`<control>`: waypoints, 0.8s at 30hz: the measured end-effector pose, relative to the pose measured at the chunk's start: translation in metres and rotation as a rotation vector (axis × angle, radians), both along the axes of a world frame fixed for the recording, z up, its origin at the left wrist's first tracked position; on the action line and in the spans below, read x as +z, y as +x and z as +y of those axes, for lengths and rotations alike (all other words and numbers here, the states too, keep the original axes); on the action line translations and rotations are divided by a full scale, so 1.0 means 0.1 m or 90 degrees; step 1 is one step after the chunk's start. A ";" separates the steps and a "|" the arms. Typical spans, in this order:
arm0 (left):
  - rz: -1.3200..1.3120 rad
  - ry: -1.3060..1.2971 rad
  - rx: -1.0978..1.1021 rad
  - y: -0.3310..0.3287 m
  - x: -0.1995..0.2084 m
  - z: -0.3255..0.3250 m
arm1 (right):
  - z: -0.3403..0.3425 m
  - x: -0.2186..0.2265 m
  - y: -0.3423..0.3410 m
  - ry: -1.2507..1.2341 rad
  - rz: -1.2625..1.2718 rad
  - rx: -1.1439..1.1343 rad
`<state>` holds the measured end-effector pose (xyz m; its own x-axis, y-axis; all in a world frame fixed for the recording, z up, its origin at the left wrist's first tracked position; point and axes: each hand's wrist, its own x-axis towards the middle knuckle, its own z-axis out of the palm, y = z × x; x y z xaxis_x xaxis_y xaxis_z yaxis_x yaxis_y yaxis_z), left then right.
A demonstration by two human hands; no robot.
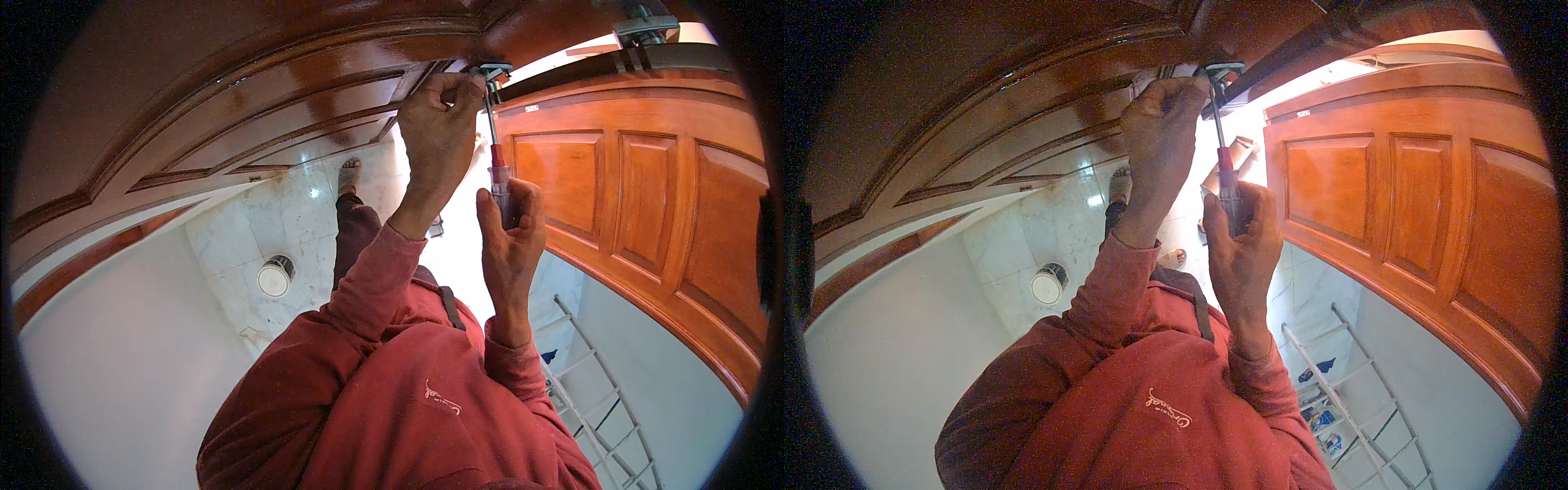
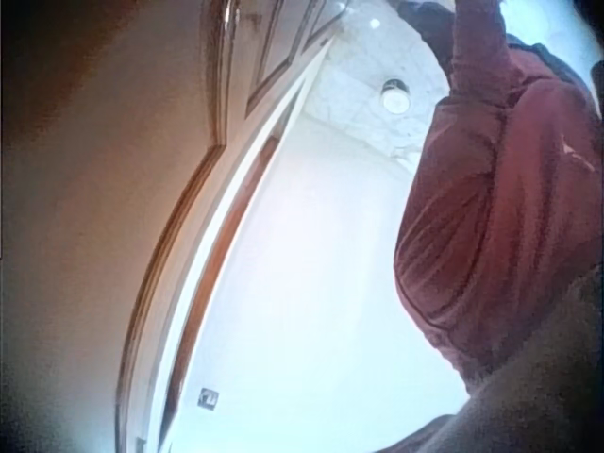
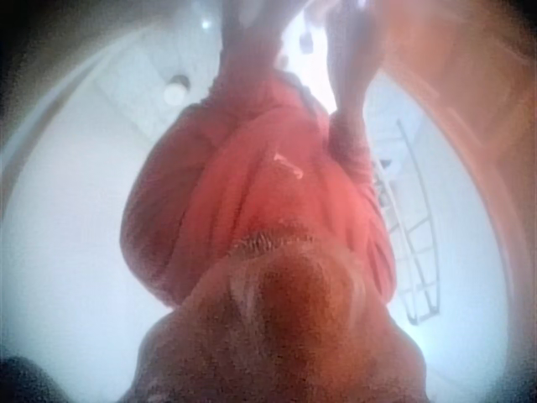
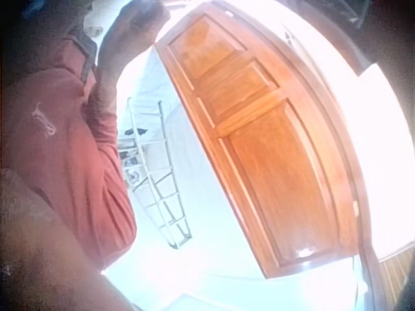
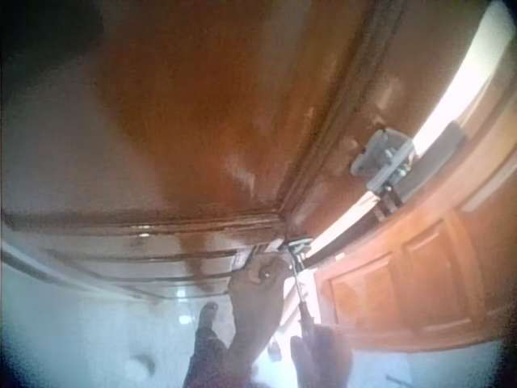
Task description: The person installs a door lock on a wooden door using a screwdriver. They repeatedly tighten screws on the lock mechanism, retrieve additional screws from a box on the floor, and continue securing the lock until it appears fixed.
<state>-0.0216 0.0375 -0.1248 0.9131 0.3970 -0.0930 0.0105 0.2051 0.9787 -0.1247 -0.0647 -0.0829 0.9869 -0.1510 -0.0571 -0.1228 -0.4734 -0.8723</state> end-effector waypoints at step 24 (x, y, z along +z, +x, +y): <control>-0.025 0.371 0.027 0.02 0.13 -0.12 | -0.37 -0.59 0.76 0.412 0.018 -0.057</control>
